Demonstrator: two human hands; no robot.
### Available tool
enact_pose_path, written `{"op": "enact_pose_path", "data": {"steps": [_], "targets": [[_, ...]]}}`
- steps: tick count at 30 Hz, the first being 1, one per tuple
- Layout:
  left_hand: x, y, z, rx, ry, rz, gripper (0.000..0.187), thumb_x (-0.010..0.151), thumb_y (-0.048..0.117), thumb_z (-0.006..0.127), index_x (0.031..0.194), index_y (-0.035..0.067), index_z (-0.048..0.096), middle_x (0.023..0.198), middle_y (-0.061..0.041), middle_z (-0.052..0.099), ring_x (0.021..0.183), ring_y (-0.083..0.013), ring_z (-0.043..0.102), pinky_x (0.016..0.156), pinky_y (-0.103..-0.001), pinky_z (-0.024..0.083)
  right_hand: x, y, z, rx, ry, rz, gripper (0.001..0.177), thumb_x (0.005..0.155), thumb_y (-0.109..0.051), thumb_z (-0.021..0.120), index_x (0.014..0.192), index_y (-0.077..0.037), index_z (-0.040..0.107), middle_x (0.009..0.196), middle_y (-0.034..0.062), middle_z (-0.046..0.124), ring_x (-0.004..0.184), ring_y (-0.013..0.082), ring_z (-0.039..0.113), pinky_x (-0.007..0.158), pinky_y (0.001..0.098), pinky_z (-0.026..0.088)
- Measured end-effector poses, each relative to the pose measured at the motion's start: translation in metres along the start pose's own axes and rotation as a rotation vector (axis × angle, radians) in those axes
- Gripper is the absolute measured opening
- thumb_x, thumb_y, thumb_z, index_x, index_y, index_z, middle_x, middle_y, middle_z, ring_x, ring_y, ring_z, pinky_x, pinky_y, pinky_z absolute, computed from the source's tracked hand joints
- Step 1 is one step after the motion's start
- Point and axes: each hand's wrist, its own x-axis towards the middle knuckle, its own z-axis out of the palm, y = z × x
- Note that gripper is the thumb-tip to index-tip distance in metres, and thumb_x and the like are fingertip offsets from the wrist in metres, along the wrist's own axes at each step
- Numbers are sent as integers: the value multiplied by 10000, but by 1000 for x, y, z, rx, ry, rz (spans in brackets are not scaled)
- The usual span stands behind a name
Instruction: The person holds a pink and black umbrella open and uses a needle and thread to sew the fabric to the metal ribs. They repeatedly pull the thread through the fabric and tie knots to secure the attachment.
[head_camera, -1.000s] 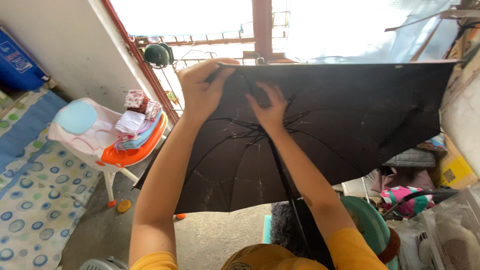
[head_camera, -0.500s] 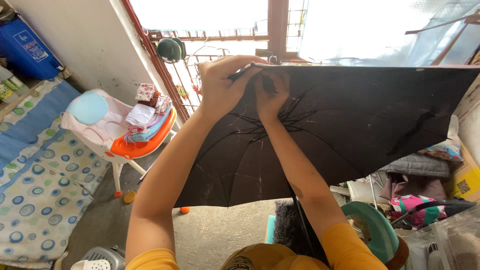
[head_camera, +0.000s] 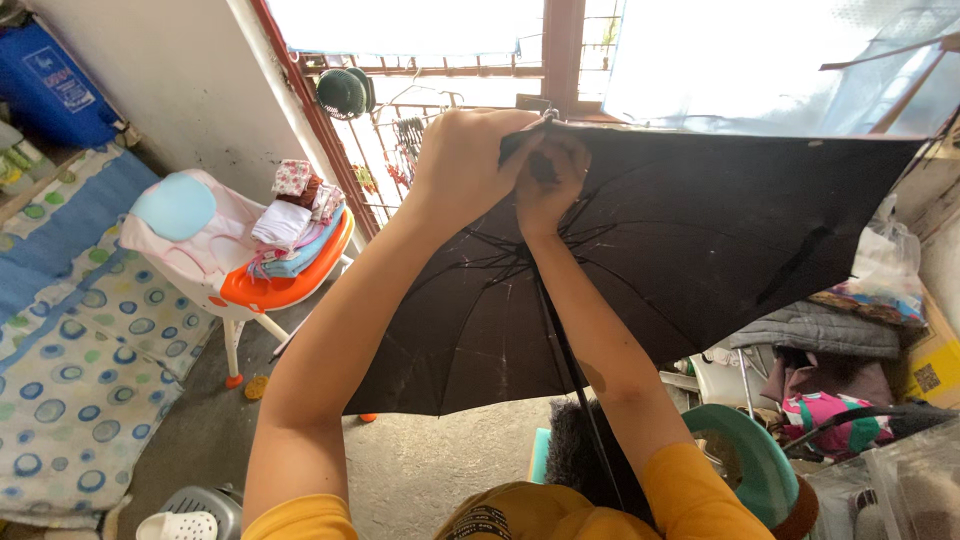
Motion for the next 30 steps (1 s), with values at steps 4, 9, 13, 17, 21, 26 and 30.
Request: {"op": "enact_pose_path", "data": {"steps": [4, 9, 13, 17, 21, 26, 30], "targets": [[0, -1, 0, -3, 76, -79, 131, 976, 229, 720, 1046, 151, 798, 781, -65, 757, 629, -223, 722, 582, -341, 541, 4, -10, 0, -46, -10, -71, 278, 800, 27, 852, 1035, -108, 792, 1130, 46, 634, 1147, 265, 534, 1008, 413, 449], [1, -7, 2, 61, 145, -80, 140, 949, 199, 728, 1062, 145, 792, 816, -71, 766, 626, -220, 719, 565, -337, 524, 9, -21, -12, -12, -150, -92, 303, 811, 10, 847, 1096, -70, 780, 1209, 104, 591, 1148, 294, 534, 986, 420, 470], [-3, -6, 5, 94, 166, -17, 144, 952, 185, 726, 1077, 155, 793, 829, -65, 766, 660, -219, 726, 570, -320, 524, 6, -19, -15, -8, -170, -23, 237, 827, 7, 838, 1046, -71, 794, 1170, 72, 646, 1096, 268, 594, 929, 403, 508], [-4, -5, 8, 63, 141, -74, 124, 961, 181, 724, 1054, 158, 804, 808, -68, 766, 616, -206, 712, 535, -318, 511, 1, -13, -14, -45, -148, -44, 160, 842, 4, 820, 987, -53, 782, 1136, 78, 638, 1097, 272, 591, 934, 406, 497], [-6, -8, 6, 90, 143, -74, 121, 944, 196, 747, 1041, 150, 803, 800, -76, 762, 619, -212, 715, 538, -322, 512, -8, -12, -17, -63, -177, -71, 146, 809, 11, 802, 921, -42, 724, 1109, 106, 615, 1117, 285, 575, 948, 432, 471], [-10, -8, 9, 100, 155, -74, 125, 936, 194, 766, 1032, 117, 784, 838, -91, 764, 664, -237, 729, 566, -333, 529, -27, -11, -32, 113, -329, 182, 272, 878, 43, 685, 1132, -18, 610, 1030, 88, 681, 969, 184, 672, 819, 318, 549], [-12, -9, 11, 98, 131, -107, 126, 938, 205, 771, 1020, 109, 783, 850, -92, 768, 648, -241, 730, 558, -336, 531, -42, -11, -53, 413, -451, 324, 258, 1032, 7, 651, 1230, -40, 492, 1005, 88, 754, 944, 127, 732, 809, 248, 568]]}}
